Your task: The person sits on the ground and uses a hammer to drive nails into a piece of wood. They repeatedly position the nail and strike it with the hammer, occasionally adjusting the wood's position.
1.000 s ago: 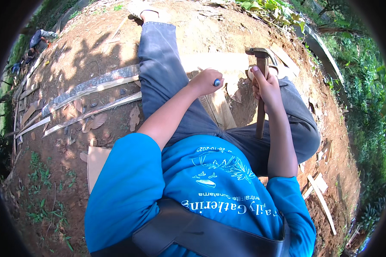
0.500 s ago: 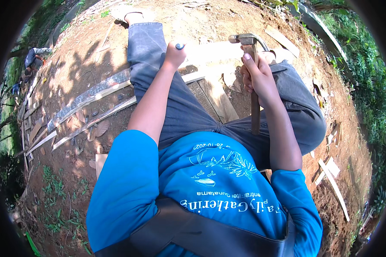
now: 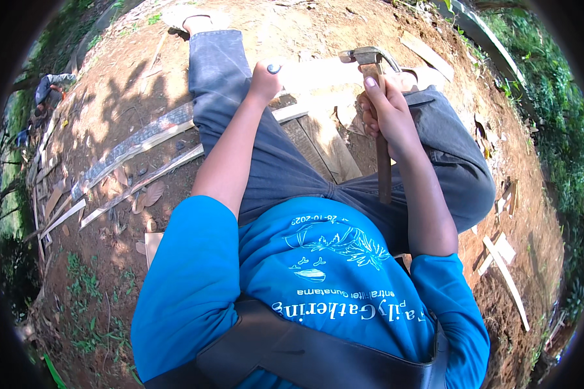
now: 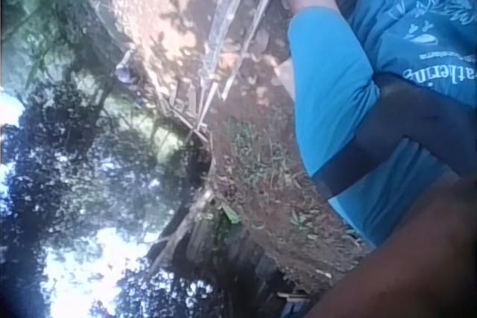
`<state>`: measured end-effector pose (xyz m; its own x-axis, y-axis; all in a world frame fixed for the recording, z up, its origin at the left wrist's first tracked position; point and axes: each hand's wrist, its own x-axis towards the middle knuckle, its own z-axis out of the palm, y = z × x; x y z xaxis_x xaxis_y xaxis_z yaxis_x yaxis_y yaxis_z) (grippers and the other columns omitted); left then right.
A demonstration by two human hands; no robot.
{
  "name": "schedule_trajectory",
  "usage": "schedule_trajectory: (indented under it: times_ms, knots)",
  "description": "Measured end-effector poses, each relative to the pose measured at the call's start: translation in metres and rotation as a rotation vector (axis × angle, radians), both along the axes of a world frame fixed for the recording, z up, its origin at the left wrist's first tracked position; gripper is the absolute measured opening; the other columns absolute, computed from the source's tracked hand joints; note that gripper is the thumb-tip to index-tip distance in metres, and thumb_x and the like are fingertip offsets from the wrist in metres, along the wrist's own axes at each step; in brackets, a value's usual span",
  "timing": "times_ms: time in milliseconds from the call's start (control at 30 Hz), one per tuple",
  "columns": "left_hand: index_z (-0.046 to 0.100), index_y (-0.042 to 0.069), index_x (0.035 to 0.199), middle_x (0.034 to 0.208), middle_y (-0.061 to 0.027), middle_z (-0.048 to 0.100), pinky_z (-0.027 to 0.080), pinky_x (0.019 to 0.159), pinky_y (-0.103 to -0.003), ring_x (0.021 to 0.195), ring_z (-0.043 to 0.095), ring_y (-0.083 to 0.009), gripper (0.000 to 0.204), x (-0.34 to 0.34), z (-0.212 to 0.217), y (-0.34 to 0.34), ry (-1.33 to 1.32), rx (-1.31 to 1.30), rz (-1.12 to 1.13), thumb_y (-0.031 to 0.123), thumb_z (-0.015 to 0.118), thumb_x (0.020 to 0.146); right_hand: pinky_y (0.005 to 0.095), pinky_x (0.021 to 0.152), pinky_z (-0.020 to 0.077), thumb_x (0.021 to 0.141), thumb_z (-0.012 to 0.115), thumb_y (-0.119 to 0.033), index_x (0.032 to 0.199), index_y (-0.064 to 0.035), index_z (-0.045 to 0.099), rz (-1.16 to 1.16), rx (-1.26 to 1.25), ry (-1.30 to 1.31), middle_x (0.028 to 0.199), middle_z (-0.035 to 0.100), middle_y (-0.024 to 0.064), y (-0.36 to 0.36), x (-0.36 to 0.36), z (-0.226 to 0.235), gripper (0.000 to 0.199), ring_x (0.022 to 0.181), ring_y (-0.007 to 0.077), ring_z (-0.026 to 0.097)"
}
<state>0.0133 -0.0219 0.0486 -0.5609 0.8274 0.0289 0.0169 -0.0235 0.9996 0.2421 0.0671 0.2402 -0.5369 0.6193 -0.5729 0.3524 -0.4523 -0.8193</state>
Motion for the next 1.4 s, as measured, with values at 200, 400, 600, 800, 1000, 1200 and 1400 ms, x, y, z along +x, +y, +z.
schedule_trajectory:
  times_ms: [200, 400, 600, 800, 1000, 1200, 1400]
  knots:
    - [0.066, -0.001, 0.080, 0.070, -0.0038, 0.065, 0.046, 0.056, -0.029, 0.062, 0.057, -0.0098, 0.012, -0.003, -0.004, 0.000, 0.016, -0.004, -0.065, 0.005, 0.063, 0.089, 0.0226, 0.047, 0.0381, 0.102, 0.055, -0.029, 0.111, -0.0057, 0.055, 0.017, 0.143, -0.021, 0.083, 0.056, 0.0011, -0.009, -0.005, -0.012, 0.025, 0.052, 0.0062, 0.048]
    - [0.068, -0.001, 0.086, 0.077, -0.0052, 0.070, 0.050, 0.064, -0.029, 0.069, 0.062, -0.0114, 0.012, 0.007, -0.022, 0.007, 0.005, -0.114, -0.085, 0.010, 0.072, 0.083, 0.0284, 0.061, 0.0472, 0.097, 0.062, -0.030, 0.099, -0.0006, 0.062, 0.236, 0.308, -0.160, 0.084, 0.065, 0.0069, -0.007, -0.016, -0.018, 0.029, 0.064, 0.0135, 0.058]
    - [0.068, 0.000, 0.091, 0.079, -0.0053, 0.070, 0.050, 0.067, -0.029, 0.071, 0.062, -0.0129, 0.016, 0.016, -0.019, 0.008, -0.028, -0.153, -0.068, 0.013, 0.073, 0.083, 0.0208, 0.048, 0.0337, 0.103, 0.057, -0.029, 0.108, -0.0051, 0.053, 0.189, 0.618, 0.048, 0.075, 0.050, -0.0031, -0.022, -0.047, 0.036, 0.025, 0.055, 0.0028, 0.041]
    - [0.067, -0.002, 0.088, 0.075, -0.0078, 0.069, 0.050, 0.068, -0.030, 0.072, 0.062, -0.0132, 0.019, 0.008, -0.017, 0.010, 0.085, -0.214, -0.199, 0.016, 0.072, 0.083, 0.0373, 0.061, 0.0473, 0.098, 0.060, -0.023, 0.103, 0.0030, 0.059, 0.175, 0.942, 0.117, 0.073, 0.063, 0.0135, -0.039, -0.065, 0.021, 0.026, 0.064, 0.0246, 0.062]
    - [0.068, -0.001, 0.096, 0.082, -0.0099, 0.071, 0.053, 0.071, -0.032, 0.075, 0.066, -0.0149, 0.024, 0.018, -0.016, 0.015, 0.055, -0.326, -0.168, 0.013, 0.074, 0.078, 0.0387, 0.064, 0.0481, 0.096, 0.063, -0.021, 0.103, 0.0045, 0.060, 0.414, 0.847, -0.191, 0.075, 0.064, 0.0188, -0.021, -0.079, 0.006, 0.027, 0.065, 0.0275, 0.062]
    - [0.067, 0.003, 0.088, 0.075, -0.0078, 0.067, 0.052, 0.070, -0.030, 0.073, 0.062, -0.0128, 0.019, 0.027, -0.011, 0.015, -0.113, -0.187, -0.033, 0.018, 0.074, 0.080, 0.0291, 0.052, 0.0383, 0.102, 0.058, -0.026, 0.100, 0.0029, 0.058, 0.341, 1.059, -0.019, 0.062, 0.051, 0.0056, -0.032, -0.069, -0.026, 0.029, 0.058, 0.0071, 0.049]
    - [0.070, 0.003, 0.091, 0.082, -0.0089, 0.071, 0.052, 0.069, -0.031, 0.073, 0.062, -0.0127, 0.021, 0.023, -0.008, 0.003, 0.065, -0.265, -0.123, 0.021, 0.074, 0.081, 0.0370, 0.057, 0.0457, 0.097, 0.060, -0.020, 0.100, 0.0049, 0.062, 0.229, 0.852, -0.059, 0.070, 0.061, 0.0150, -0.030, -0.080, 0.035, 0.025, 0.060, 0.0239, 0.058]
